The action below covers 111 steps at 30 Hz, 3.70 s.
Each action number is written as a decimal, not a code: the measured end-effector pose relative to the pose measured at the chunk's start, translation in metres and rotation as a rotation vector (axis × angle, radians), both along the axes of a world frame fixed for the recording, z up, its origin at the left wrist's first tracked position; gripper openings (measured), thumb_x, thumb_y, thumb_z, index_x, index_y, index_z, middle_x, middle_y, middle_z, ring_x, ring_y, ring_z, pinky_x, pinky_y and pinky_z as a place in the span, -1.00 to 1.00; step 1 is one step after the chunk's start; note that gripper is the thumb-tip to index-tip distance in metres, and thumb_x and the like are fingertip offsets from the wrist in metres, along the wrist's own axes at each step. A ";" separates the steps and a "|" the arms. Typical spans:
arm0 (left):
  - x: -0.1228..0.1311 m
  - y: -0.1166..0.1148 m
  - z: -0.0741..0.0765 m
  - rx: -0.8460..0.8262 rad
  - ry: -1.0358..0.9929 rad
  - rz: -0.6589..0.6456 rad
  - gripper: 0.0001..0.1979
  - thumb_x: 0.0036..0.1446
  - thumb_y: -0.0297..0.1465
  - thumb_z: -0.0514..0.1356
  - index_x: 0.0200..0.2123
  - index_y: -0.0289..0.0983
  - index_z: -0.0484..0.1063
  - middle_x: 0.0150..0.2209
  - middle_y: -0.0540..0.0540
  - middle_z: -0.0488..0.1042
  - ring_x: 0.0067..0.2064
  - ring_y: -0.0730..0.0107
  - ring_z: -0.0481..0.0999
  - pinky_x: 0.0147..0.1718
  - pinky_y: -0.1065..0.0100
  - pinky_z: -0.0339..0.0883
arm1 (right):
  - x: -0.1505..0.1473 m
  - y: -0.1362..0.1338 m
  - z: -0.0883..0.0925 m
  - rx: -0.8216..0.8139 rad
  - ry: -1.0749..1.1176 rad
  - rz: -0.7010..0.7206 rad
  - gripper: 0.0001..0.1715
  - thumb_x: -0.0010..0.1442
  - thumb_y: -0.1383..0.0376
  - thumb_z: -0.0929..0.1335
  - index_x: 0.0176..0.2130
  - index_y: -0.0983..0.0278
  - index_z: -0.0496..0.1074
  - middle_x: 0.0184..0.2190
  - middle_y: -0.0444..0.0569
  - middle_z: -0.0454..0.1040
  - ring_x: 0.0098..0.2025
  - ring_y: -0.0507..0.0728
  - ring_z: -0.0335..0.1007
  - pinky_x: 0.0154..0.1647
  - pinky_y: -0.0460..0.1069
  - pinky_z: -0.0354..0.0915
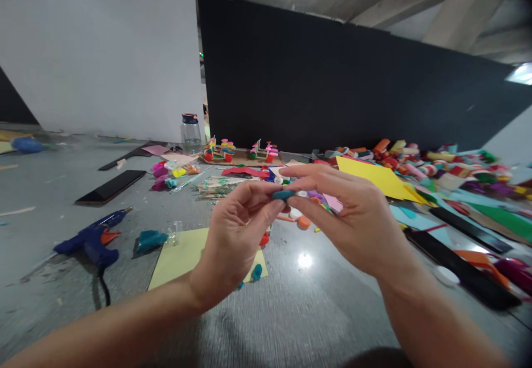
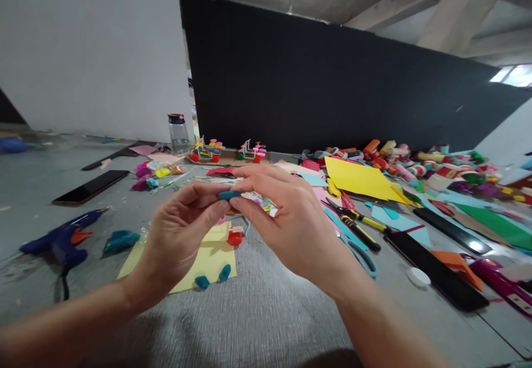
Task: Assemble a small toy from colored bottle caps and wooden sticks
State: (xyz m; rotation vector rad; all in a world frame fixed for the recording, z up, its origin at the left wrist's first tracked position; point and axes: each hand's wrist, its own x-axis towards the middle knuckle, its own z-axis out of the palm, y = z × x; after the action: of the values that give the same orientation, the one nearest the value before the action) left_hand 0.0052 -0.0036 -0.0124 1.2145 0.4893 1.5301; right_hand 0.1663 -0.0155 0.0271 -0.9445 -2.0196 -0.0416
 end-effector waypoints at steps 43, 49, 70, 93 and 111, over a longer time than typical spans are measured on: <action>-0.035 0.020 0.019 0.107 0.339 -0.105 -0.91 0.14 -0.31 0.35 -0.36 -0.17 0.52 -0.38 0.09 0.50 -0.31 0.53 0.45 -0.28 0.47 0.31 | 0.001 0.007 -0.001 -0.082 0.148 0.214 -0.65 0.24 0.23 0.44 0.02 0.20 0.44 -0.09 -0.06 0.53 -0.11 0.07 0.51 -0.09 -0.01 0.45; -0.033 0.015 0.022 -0.127 0.240 -0.325 -0.81 0.14 -0.24 0.34 -0.37 -0.23 0.50 -0.35 0.03 0.47 -0.27 0.46 0.42 -0.22 0.39 0.28 | -0.001 0.013 -0.007 0.373 -0.120 0.199 -0.71 0.23 0.37 0.43 -0.03 0.35 0.47 -0.04 0.12 0.52 0.00 0.13 0.46 0.02 0.05 0.43; -0.067 0.056 0.019 0.748 1.530 0.194 -0.72 0.18 -0.25 0.28 -0.07 -0.24 0.53 -0.13 -0.14 0.56 -0.06 0.10 0.49 -0.08 0.15 0.27 | 0.003 0.057 -0.041 0.175 -0.153 0.018 -0.82 0.30 0.27 0.38 -0.16 0.30 0.55 -0.17 0.06 0.59 -0.12 0.16 0.52 -0.08 0.08 0.43; -0.044 0.075 -0.033 0.821 1.707 0.210 -0.81 0.15 -0.26 0.26 -0.35 -0.27 0.43 -0.34 -0.12 0.50 -0.20 0.10 0.40 -0.15 0.11 0.06 | -0.004 0.058 -0.109 0.239 -0.406 -0.058 -0.71 0.39 0.31 0.27 -0.03 0.36 0.51 -0.16 0.10 0.61 -0.19 0.17 0.55 -0.22 0.06 0.44; -0.040 0.074 -0.031 0.774 1.695 0.284 -0.86 0.11 -0.34 0.27 -0.44 -0.26 0.44 -0.41 -0.13 0.50 -0.25 0.07 0.44 -0.14 0.05 0.13 | -0.007 0.061 -0.123 0.125 -0.276 0.035 -0.73 0.37 0.34 0.28 0.01 0.34 0.47 -0.09 0.13 0.59 -0.09 0.19 0.53 -0.13 0.12 0.46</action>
State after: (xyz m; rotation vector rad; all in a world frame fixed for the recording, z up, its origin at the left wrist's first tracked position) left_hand -0.0346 0.0705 -0.0434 3.0508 1.1896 0.4642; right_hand 0.1596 0.0458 -0.0957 -0.8616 -2.2560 -0.2895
